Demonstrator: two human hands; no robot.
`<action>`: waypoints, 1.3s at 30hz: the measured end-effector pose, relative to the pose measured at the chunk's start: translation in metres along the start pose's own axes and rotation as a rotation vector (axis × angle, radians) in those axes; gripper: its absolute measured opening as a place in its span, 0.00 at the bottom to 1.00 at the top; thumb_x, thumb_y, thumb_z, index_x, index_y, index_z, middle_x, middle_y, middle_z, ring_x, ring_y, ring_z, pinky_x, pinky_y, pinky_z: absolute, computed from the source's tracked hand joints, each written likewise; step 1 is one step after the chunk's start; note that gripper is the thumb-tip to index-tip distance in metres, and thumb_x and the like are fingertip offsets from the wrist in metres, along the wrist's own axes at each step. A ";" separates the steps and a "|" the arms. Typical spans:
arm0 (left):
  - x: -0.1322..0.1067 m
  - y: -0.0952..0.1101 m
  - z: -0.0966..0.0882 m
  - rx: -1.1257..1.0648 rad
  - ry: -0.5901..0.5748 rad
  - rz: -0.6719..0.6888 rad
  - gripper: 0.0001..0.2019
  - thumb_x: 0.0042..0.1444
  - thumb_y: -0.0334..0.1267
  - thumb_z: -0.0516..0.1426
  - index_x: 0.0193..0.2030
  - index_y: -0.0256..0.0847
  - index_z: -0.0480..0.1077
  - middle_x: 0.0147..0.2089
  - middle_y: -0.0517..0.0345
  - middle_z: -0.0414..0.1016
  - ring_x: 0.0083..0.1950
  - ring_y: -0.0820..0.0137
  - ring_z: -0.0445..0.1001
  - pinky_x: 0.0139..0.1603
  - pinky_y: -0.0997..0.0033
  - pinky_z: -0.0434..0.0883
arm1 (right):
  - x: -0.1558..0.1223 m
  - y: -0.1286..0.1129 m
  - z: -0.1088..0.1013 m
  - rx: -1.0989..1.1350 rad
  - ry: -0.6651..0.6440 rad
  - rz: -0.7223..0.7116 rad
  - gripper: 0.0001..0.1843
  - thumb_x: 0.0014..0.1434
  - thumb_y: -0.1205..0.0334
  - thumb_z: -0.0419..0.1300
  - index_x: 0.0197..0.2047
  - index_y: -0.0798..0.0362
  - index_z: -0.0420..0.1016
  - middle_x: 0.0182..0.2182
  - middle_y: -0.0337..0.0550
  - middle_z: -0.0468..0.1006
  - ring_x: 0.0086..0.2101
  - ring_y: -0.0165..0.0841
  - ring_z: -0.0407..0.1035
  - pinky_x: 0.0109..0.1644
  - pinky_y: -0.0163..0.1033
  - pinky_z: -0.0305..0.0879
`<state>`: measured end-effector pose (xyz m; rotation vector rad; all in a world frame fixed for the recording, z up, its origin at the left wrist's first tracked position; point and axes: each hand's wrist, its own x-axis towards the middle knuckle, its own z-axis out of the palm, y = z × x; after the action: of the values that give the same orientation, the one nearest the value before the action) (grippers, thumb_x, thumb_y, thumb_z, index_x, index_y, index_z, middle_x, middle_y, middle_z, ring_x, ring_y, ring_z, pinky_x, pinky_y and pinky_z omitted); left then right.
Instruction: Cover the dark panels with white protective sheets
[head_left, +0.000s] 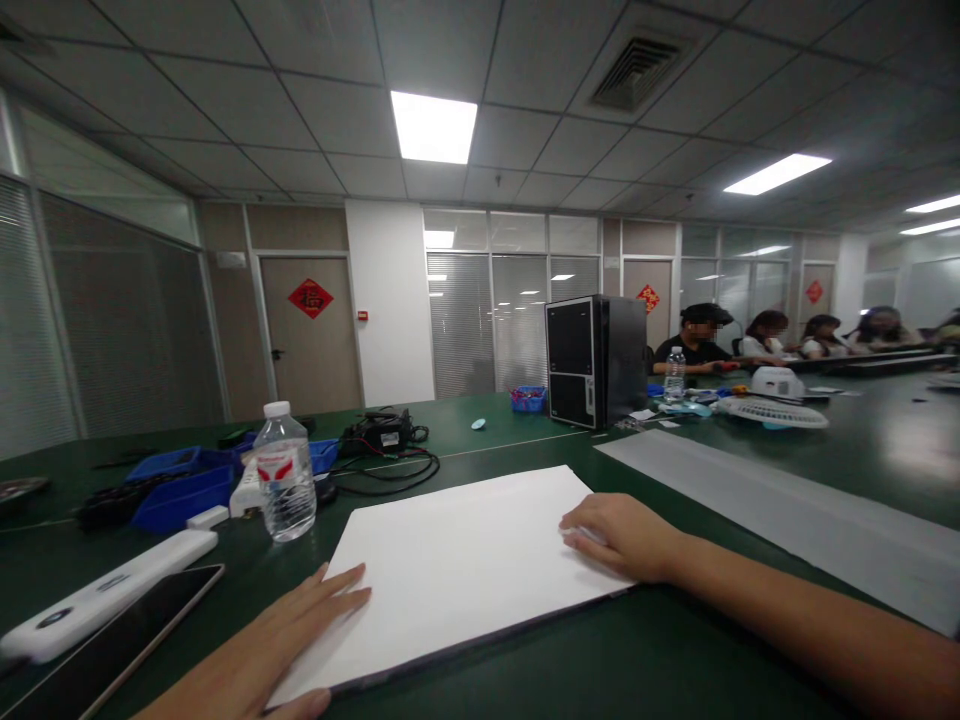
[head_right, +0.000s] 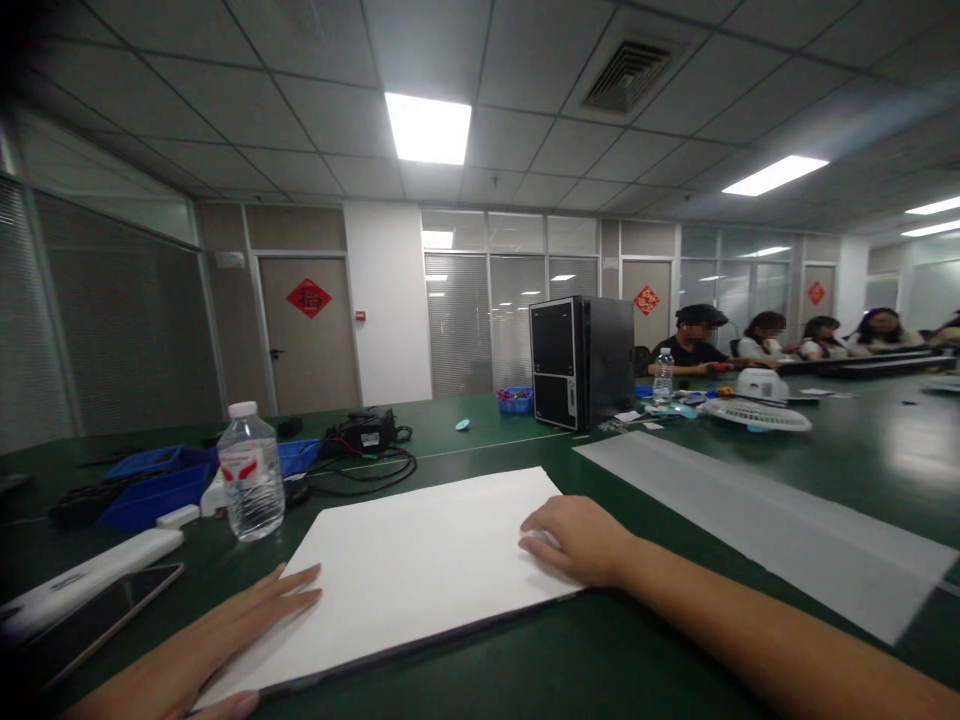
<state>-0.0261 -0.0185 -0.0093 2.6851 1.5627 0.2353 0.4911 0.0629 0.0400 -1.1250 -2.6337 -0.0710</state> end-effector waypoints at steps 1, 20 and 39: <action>0.000 -0.001 0.001 -0.001 -0.007 0.007 0.37 0.61 0.57 0.58 0.75 0.68 0.47 0.78 0.67 0.45 0.76 0.48 0.49 0.71 0.38 0.57 | 0.000 0.000 0.000 0.004 -0.001 -0.011 0.23 0.71 0.48 0.49 0.54 0.50 0.80 0.49 0.49 0.83 0.48 0.43 0.76 0.54 0.47 0.68; -0.001 0.012 0.007 -0.012 0.048 -0.091 0.28 0.66 0.62 0.49 0.72 0.74 0.53 0.77 0.74 0.50 0.78 0.52 0.49 0.73 0.35 0.54 | -0.006 0.108 0.013 -0.332 0.126 0.431 0.26 0.68 0.49 0.51 0.61 0.55 0.74 0.57 0.58 0.77 0.55 0.49 0.70 0.61 0.53 0.63; 0.003 0.010 -0.006 -0.015 -0.146 -0.098 0.31 0.66 0.62 0.49 0.74 0.72 0.46 0.79 0.74 0.39 0.79 0.51 0.39 0.74 0.36 0.47 | -0.020 0.169 0.030 -0.268 -0.074 0.749 0.26 0.70 0.52 0.48 0.60 0.60 0.73 0.53 0.65 0.77 0.54 0.53 0.73 0.56 0.54 0.66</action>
<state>-0.0167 -0.0208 -0.0017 2.5412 1.6353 0.0463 0.6181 0.1716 -0.0047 -2.1567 -2.1253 -0.2345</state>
